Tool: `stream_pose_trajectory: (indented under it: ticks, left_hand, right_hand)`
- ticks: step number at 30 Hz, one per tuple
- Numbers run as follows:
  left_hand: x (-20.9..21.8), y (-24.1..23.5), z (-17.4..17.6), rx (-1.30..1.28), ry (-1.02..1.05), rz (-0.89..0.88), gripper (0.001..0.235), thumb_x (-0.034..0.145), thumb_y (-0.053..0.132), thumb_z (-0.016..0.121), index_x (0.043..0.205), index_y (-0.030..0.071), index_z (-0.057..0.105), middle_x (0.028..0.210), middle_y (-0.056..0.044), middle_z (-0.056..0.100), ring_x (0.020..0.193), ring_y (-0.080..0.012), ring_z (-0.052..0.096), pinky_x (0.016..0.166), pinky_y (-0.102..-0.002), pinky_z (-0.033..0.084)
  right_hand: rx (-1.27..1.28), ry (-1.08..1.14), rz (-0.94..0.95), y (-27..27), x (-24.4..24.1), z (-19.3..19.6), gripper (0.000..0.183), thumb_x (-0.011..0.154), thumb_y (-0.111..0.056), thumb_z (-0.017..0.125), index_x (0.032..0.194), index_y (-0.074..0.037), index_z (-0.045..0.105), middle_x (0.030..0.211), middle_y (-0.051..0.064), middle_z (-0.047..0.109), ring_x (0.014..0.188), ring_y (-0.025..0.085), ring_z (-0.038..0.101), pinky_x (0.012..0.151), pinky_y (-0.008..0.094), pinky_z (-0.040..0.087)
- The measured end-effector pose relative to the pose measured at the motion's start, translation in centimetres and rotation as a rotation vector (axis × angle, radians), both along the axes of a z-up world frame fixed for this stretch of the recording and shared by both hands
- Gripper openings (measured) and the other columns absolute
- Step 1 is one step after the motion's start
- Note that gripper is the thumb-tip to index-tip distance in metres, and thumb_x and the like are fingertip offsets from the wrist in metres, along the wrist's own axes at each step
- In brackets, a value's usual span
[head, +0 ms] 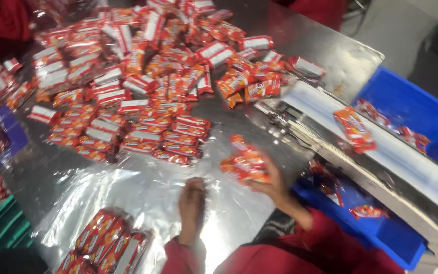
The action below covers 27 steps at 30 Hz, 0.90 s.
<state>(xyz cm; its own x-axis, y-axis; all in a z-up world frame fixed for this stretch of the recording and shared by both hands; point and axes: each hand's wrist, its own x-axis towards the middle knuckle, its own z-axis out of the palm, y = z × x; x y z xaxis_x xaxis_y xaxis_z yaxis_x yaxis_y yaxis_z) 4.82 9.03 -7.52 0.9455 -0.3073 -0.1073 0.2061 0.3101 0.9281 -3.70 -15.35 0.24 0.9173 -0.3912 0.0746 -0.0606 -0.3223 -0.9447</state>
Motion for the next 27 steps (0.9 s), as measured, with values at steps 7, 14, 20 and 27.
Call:
stream_pose_trajectory:
  ticks: [7, 14, 20, 27]
  left_hand:
    - [-4.6, -0.4, 8.4, 0.459, -0.184, -0.145, 0.041, 0.093, 0.033, 0.066, 0.127, 0.01, 0.065, 0.103, -0.005, 0.078, 0.09, -0.0145, 0.071, 0.079, -0.029, 0.056]
    - [-8.6, 0.7, 12.3, 0.903, -0.83, -0.286, 0.054, 0.067, 0.028, 0.084, 0.108, 0.006, 0.056, 0.102, -0.019, 0.06, 0.089, -0.0421, 0.062, 0.069, -0.05, 0.052]
    - [-6.9, -0.7, 8.9, 0.983, -0.636, -0.351, 0.028, 0.09, 0.024, 0.068, 0.105, 0.005, 0.053, 0.098, -0.018, 0.059, 0.084, -0.0424, 0.063, 0.07, -0.054, 0.05]
    - [-7.1, -3.7, 6.9, 1.185, -0.964, -0.455, 0.014, 0.095, 0.019, 0.057, 0.103, 0.007, 0.057, 0.099, -0.017, 0.06, 0.082, -0.0373, 0.066, 0.065, -0.05, 0.052]
  right_hand:
    - [-1.044, -0.068, -0.185, -6.0, -3.4, 0.8, 0.074, 0.076, -0.014, 0.077, 0.146, -0.004, 0.053, 0.102, 0.018, 0.066, 0.09, 0.037, 0.065, 0.077, 0.045, 0.057]
    - [-0.75, -0.236, -0.119, -5.2, -5.5, 4.8, 0.086, 0.072, -0.023, 0.08, 0.15, -0.013, 0.047, 0.119, 0.019, 0.066, 0.096, 0.036, 0.066, 0.078, 0.045, 0.055]
    - [-0.85, 0.092, -0.04, -3.8, -6.7, 2.6, 0.082, 0.076, -0.026, 0.083, 0.15, -0.032, 0.05, 0.102, 0.011, 0.067, 0.091, 0.032, 0.069, 0.077, 0.042, 0.057]
    - [-0.818, -0.024, -0.069, -3.7, -7.4, 2.1, 0.08, 0.073, -0.02, 0.079, 0.147, -0.031, 0.051, 0.1, 0.01, 0.065, 0.087, 0.032, 0.068, 0.067, 0.043, 0.057]
